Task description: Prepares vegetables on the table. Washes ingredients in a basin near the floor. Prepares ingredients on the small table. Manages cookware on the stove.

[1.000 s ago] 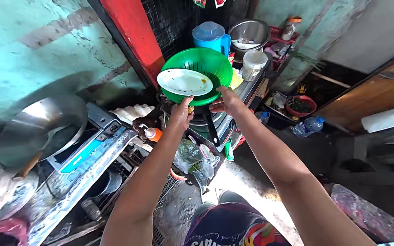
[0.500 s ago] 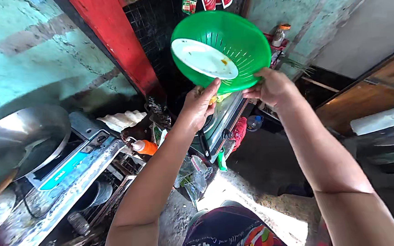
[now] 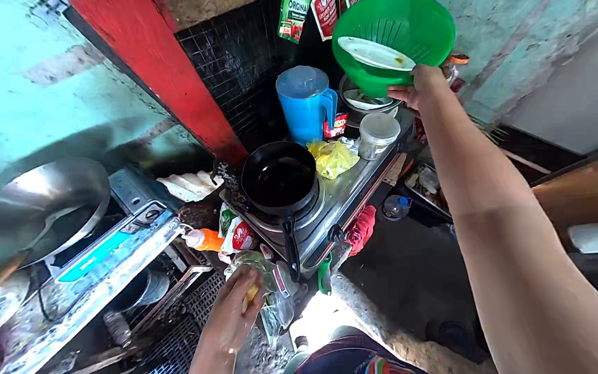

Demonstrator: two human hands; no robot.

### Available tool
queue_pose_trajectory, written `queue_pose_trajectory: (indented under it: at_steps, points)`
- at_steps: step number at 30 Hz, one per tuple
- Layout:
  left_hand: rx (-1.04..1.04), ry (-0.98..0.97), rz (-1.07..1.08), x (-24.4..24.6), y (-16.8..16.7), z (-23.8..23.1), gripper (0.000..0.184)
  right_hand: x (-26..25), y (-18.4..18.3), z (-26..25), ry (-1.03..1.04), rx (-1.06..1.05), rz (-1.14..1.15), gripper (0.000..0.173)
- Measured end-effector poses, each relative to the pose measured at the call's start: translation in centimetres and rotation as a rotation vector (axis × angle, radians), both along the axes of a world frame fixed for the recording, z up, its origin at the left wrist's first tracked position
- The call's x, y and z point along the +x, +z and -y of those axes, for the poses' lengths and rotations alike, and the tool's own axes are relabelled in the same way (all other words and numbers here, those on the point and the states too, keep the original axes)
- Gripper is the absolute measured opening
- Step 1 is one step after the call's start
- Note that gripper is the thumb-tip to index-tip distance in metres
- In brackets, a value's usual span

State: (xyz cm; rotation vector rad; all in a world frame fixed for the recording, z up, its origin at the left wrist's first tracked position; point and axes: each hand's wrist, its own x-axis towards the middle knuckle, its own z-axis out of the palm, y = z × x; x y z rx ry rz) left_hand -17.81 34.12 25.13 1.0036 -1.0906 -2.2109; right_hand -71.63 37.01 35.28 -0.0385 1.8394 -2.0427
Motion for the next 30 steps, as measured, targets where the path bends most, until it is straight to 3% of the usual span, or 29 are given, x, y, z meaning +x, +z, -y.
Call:
queue_pose_trajectory:
  at_steps: [5,11,18,22,24,26,28,30]
  points:
    - [0.210,0.253,-0.014,5.6,-2.1,-2.3,0.042,-3.2,-4.0,3.5,-0.051,0.043,0.051,0.047]
    - [0.223,0.378,0.007,7.0,-2.9,-3.5,0.043,-2.9,-4.0,4.0,-0.083,0.181,0.057,0.057]
    - [0.225,0.381,-0.011,7.2,-3.0,-3.9,0.041,-3.4,-2.9,3.7,-0.101,0.305,0.025,0.070]
    - [0.230,0.418,0.016,7.7,-3.8,-3.6,0.041,-2.8,-3.0,2.4,-0.165,0.373,-0.191,0.080]
    - [0.245,0.458,0.023,8.6,-4.9,-3.8,0.039,0.1,-3.4,1.0,-0.167,0.314,-0.401,0.078]
    - [0.261,0.514,0.079,9.7,-6.5,-4.0,0.036,6.0,-4.3,-1.4,-0.010,0.197,-0.456,0.063]
    - [0.324,0.584,0.165,10.9,-9.0,-4.5,0.035,13.5,-7.1,-3.9,0.286,0.232,-0.373,0.047]
    - [0.431,0.652,0.289,12.5,-11.7,-5.4,0.035,20.8,-11.1,-5.2,0.647,0.368,-0.134,0.039]
